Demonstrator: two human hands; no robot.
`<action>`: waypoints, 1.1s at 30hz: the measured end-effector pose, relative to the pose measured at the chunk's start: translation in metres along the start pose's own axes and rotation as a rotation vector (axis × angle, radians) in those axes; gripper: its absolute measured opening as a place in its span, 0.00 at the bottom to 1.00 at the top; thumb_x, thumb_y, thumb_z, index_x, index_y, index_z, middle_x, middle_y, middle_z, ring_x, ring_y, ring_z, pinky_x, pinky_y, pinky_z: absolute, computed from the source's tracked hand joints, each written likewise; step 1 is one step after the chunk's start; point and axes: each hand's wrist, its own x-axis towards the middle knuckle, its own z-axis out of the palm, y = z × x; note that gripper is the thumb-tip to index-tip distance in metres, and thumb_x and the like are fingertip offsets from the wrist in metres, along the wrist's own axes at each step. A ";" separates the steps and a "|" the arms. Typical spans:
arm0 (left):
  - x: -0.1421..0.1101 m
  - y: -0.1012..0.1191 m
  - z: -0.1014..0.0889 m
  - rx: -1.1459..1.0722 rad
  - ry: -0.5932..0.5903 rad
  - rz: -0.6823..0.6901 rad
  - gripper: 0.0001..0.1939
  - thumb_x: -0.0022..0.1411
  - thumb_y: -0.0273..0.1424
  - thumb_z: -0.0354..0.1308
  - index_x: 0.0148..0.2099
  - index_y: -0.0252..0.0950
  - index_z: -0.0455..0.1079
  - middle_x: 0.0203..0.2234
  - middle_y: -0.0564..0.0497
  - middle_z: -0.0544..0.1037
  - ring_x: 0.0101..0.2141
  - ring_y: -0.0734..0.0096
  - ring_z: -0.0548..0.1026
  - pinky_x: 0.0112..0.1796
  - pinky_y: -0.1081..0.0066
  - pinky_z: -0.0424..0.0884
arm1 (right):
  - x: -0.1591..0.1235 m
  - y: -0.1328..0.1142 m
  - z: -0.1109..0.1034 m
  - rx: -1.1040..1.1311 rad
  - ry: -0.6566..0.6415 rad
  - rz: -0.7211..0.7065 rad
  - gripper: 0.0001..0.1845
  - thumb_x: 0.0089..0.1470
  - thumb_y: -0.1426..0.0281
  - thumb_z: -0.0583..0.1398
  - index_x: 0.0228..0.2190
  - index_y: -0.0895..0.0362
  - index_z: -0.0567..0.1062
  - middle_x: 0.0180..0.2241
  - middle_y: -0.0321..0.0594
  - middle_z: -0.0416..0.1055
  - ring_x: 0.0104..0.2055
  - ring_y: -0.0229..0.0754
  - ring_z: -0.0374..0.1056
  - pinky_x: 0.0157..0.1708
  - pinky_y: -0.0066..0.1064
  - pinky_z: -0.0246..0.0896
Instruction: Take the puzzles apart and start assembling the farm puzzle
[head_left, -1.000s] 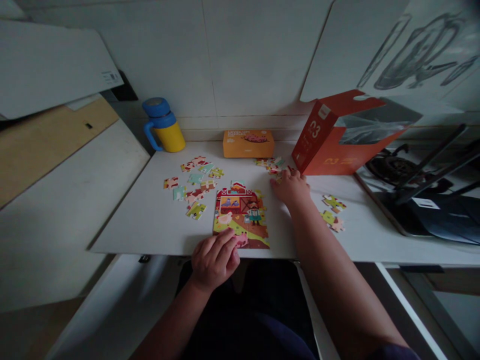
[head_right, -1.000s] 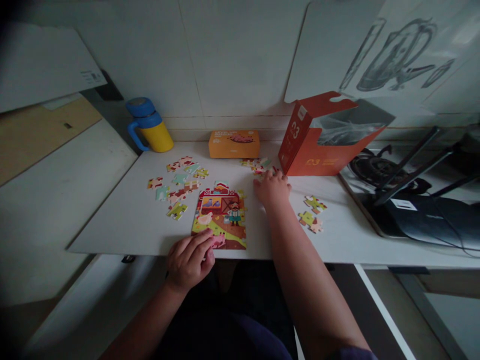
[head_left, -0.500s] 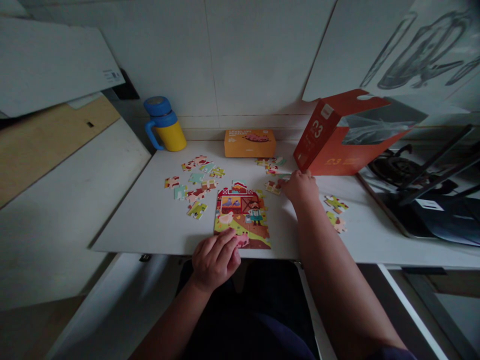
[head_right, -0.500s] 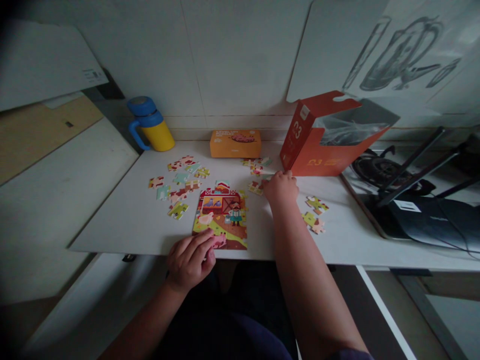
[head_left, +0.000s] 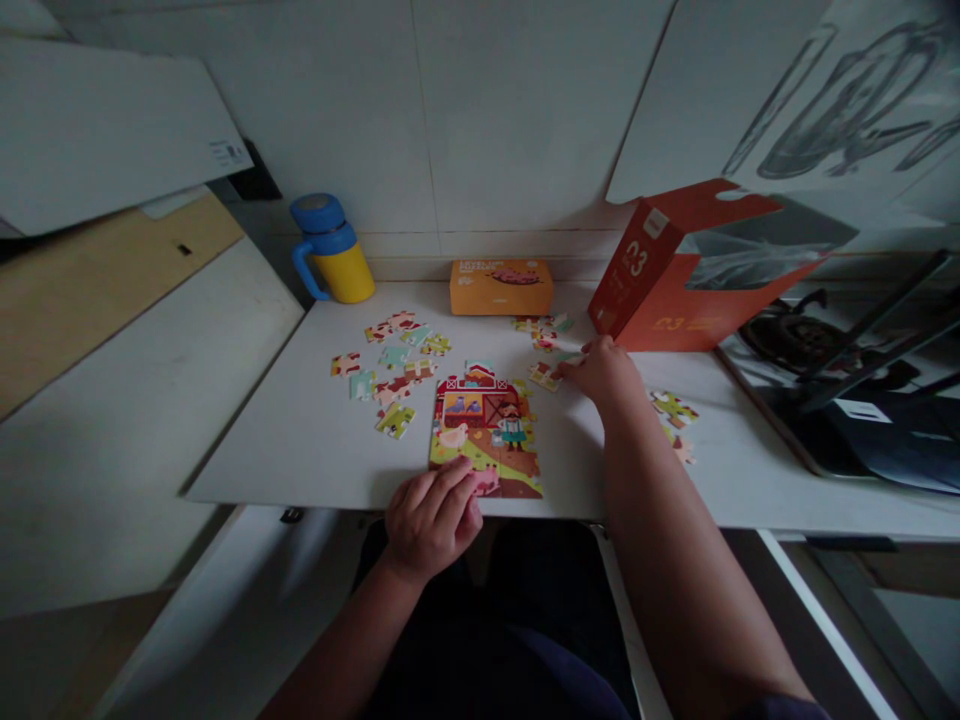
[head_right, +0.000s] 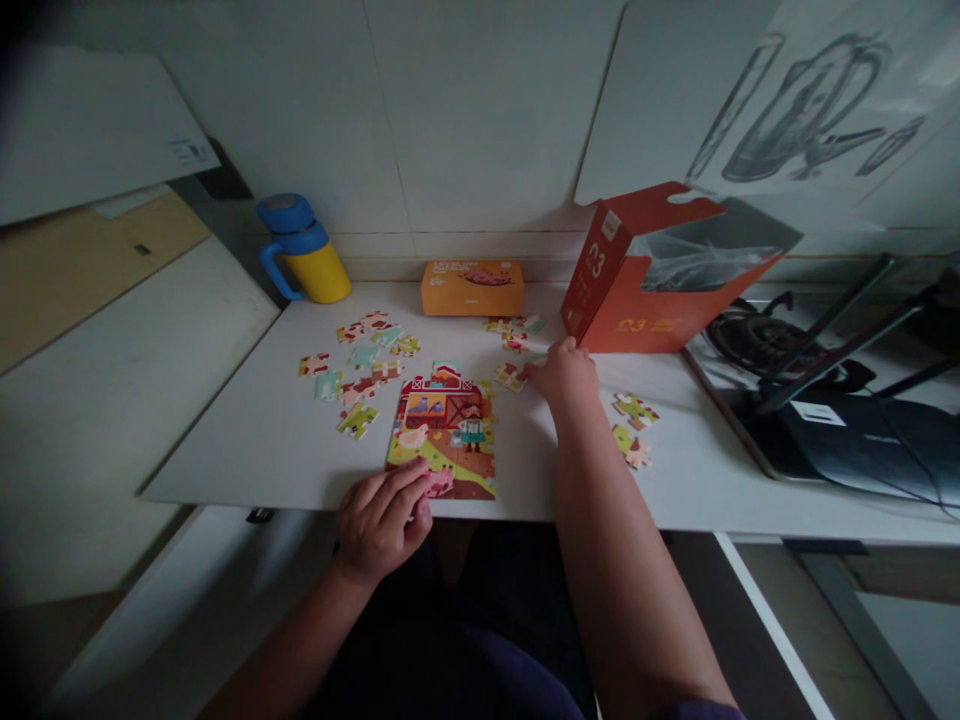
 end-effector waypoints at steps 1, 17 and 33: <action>0.000 0.000 0.000 0.001 0.002 -0.001 0.15 0.64 0.27 0.64 0.53 0.40 0.77 0.53 0.52 0.84 0.43 0.62 0.82 0.45 0.59 0.72 | 0.000 0.000 0.000 0.024 0.004 0.011 0.40 0.49 0.56 0.73 0.56 0.64 0.70 0.49 0.61 0.78 0.50 0.59 0.76 0.47 0.41 0.68; -0.001 -0.001 0.001 0.008 0.002 0.005 0.15 0.64 0.28 0.64 0.53 0.40 0.76 0.53 0.51 0.84 0.44 0.62 0.83 0.45 0.59 0.73 | -0.003 -0.017 -0.014 0.232 0.066 -0.067 0.15 0.60 0.63 0.63 0.46 0.56 0.81 0.39 0.47 0.82 0.39 0.48 0.76 0.41 0.35 0.66; -0.003 -0.001 0.002 0.020 0.016 0.012 0.14 0.64 0.28 0.62 0.53 0.40 0.77 0.51 0.51 0.85 0.43 0.63 0.83 0.45 0.59 0.73 | -0.024 -0.142 0.013 0.421 -0.224 -0.722 0.14 0.61 0.75 0.63 0.48 0.55 0.82 0.45 0.41 0.83 0.44 0.44 0.76 0.47 0.32 0.67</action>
